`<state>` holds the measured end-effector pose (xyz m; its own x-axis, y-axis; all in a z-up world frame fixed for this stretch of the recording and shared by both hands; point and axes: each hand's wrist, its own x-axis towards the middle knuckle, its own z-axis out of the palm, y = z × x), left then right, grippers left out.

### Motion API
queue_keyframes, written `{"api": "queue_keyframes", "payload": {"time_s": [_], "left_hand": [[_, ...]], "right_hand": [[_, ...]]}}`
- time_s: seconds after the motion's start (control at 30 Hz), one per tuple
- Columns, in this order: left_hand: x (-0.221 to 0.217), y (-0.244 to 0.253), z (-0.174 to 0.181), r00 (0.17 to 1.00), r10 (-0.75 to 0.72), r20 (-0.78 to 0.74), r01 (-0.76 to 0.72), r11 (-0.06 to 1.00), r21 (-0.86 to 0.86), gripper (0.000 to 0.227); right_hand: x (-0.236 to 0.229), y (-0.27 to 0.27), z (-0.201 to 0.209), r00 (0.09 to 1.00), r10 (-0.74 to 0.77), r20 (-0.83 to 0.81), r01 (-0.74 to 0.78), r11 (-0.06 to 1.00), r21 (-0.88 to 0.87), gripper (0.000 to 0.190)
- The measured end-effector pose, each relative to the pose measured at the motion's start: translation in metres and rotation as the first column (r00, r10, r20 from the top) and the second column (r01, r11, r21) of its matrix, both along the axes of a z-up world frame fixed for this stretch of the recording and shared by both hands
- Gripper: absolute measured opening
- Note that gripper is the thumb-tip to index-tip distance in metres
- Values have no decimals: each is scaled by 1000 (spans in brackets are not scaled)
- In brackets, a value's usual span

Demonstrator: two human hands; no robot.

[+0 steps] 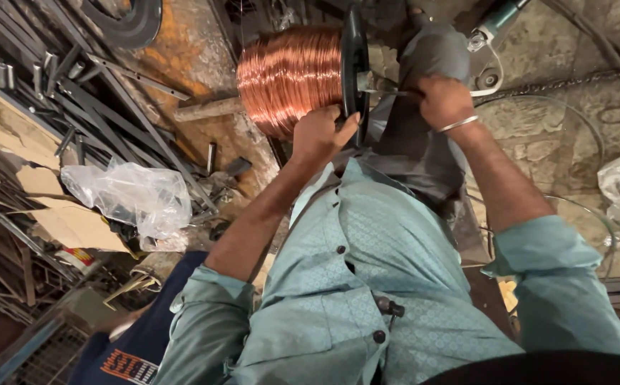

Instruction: The recorder is winding and securing a large coil of copper wire using white tape.

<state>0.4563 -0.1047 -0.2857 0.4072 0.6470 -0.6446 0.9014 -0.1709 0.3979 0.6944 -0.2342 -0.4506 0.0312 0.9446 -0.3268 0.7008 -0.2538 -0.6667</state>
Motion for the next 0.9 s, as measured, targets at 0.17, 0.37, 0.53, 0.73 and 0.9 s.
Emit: {"api": "queue_keyframes", "payload": {"time_s": [0.17, 0.37, 0.53, 0.73, 0.9], "left_hand": [[-7, -6, -9, 998, 2, 56, -6, 998, 68, 58], [0, -3, 8, 995, 58, 78, -60, 998, 23, 55], [-9, -12, 19, 1000, 22, -4, -22, 1000, 13, 60], [-27, -70, -40, 921, 314, 229, -119, 788, -604, 66], [-9, -183, -218, 827, 404, 391, -201, 862, -465, 75]], "right_hand": [[13, 3, 6, 980, -17, -199, 9, 999, -40, 18], [-12, 24, -33, 939, -24, -342, -18, 993, -117, 24], [-57, 48, -77, 706, -199, -680, 9, 962, -273, 20], [-81, 49, -99, 367, -683, -632, 40, 690, -722, 8], [-67, 38, -115, 159, -824, -544, -37, 545, -837, 6]]}}
